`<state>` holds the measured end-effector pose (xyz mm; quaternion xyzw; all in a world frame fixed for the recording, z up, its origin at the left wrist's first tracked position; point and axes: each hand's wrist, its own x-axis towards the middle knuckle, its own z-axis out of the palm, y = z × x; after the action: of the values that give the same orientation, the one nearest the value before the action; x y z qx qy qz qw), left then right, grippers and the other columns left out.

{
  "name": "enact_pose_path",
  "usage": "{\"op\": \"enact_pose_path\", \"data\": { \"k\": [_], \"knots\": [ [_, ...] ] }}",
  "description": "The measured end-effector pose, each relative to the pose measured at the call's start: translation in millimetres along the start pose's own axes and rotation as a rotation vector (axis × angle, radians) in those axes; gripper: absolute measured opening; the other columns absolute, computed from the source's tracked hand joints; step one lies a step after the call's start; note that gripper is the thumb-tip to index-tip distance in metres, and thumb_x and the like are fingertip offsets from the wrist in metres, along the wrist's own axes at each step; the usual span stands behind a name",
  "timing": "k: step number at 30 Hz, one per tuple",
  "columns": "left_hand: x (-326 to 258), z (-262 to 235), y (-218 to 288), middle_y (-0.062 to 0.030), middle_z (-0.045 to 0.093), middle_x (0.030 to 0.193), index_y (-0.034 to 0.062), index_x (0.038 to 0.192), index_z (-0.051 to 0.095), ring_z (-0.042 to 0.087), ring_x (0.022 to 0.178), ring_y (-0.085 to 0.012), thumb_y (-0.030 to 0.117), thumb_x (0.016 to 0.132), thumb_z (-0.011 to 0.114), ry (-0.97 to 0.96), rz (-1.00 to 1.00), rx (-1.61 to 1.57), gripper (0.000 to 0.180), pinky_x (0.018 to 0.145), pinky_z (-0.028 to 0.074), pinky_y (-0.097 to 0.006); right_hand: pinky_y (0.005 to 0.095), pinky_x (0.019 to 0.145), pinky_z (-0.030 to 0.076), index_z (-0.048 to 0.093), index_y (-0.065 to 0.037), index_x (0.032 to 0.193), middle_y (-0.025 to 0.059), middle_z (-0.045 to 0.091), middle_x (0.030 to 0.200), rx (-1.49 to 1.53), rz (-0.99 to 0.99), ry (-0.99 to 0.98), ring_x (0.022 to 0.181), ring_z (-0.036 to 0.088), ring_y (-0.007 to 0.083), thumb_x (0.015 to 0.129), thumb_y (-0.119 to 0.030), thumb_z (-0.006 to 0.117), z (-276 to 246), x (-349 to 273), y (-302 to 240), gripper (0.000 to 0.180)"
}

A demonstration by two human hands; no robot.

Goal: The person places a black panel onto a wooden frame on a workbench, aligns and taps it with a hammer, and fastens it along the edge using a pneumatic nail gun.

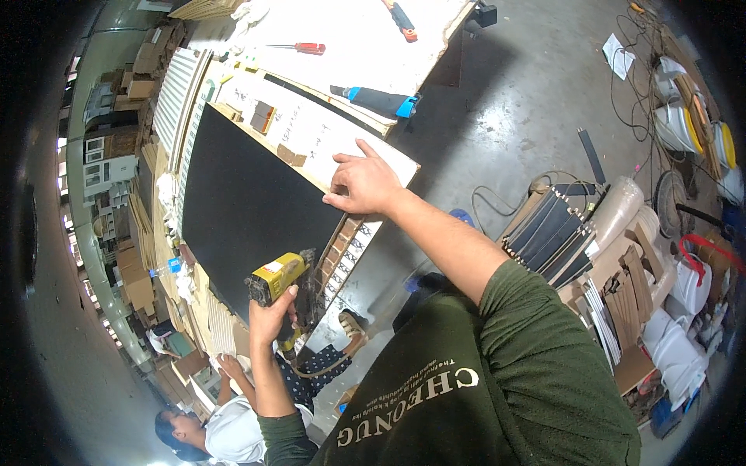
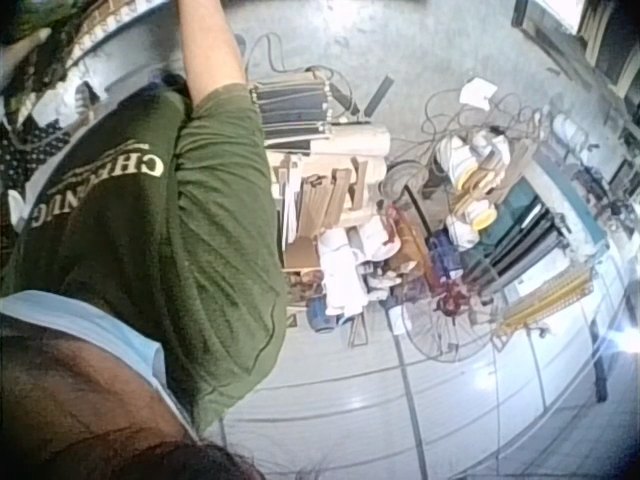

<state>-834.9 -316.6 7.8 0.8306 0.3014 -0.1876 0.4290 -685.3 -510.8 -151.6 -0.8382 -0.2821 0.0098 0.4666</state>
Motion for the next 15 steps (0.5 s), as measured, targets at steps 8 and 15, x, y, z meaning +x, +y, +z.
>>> {"op": "enact_pose_path", "data": {
  "k": [8,15],
  "knots": [
    [-1.6,-0.4,6.5,-0.0014,0.056,0.063,-0.0019,0.090,0.060,0.051,0.047,-0.0089,0.015,0.077,0.070,0.012,-0.065,0.088,0.023,0.044,0.043,-0.024,0.0498,0.106,0.022,0.066,-0.013,0.070,0.0008,0.066,0.080,-0.012,-0.005,0.001,0.113,0.053,0.0190,0.075,-0.034,0.064,-0.3,0.0,-1.4,0.022],
    [-7.2,5.0,13.7,-0.0017,0.056,0.062,-0.0018,0.090,0.060,0.052,0.047,-0.0091,0.014,0.077,0.070,0.015,0.012,0.000,0.023,0.045,0.044,-0.024,0.0485,0.108,0.020,0.069,-0.014,0.072,0.0018,0.066,0.082,-0.009,0.020,-0.025,0.115,0.051,0.0179,0.076,-0.041,0.061,-2.6,0.4,-1.7,0.029]
  ]
}}
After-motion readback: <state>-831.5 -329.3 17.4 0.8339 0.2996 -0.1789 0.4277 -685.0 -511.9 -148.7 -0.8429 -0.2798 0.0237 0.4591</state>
